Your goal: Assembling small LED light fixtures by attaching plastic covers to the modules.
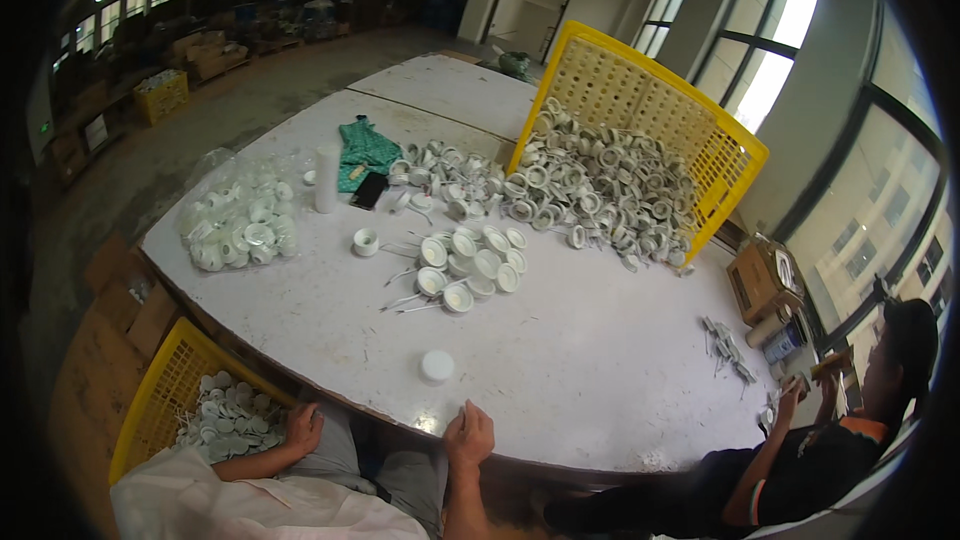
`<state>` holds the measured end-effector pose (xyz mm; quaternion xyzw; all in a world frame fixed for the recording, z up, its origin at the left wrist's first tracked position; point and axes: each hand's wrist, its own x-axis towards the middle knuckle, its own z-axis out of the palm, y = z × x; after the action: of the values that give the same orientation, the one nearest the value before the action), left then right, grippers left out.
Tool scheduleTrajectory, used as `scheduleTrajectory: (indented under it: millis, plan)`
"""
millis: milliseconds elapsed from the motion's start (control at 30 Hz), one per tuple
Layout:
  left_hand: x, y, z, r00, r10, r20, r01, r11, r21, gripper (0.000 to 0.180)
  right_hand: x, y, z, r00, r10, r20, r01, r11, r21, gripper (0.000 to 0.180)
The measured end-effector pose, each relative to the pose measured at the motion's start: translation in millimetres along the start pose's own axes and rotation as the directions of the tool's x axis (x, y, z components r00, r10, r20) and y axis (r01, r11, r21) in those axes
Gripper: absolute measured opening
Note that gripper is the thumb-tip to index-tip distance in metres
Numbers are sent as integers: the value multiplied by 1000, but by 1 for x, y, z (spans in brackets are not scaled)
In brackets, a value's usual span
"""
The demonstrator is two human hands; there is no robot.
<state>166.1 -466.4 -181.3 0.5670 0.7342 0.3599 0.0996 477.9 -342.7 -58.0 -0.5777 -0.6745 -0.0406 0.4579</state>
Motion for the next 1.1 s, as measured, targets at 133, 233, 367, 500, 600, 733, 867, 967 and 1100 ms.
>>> scheduleTrajectory:
  millis: [133,233,367,500,600,733,867,967,1100]
  plan:
    - [6,2,-2,997,43,62,-43,999,-8,31,0,-2,3,1000,-16,-27,16,1000,-11,22]
    - [8,14,-5,996,46,75,-47,999,14,30,1,1,3,999,-31,-32,32,999,23,23]
    - [9,47,-16,922,334,193,-355,931,86,33,-1,5,1,999,-35,-9,35,999,20,21]
    - [1,70,12,749,612,252,-630,776,-12,31,1,5,-4,999,-36,-27,37,998,47,20]
    - [-3,88,34,638,680,361,-672,721,-171,27,2,5,-6,999,-44,-13,45,997,61,22]
    - [6,121,43,607,685,403,-687,707,-166,24,4,7,-7,999,-52,-6,53,996,65,22]
    - [12,139,52,618,593,516,-561,793,-239,19,3,7,-7,999,-53,-11,54,995,84,24]
    - [15,154,52,602,558,571,-505,820,-269,19,4,7,-8,998,-51,-26,53,994,97,25]
    - [9,155,45,601,517,609,-394,855,-337,20,-2,6,-10,999,-46,4,46,995,91,25]
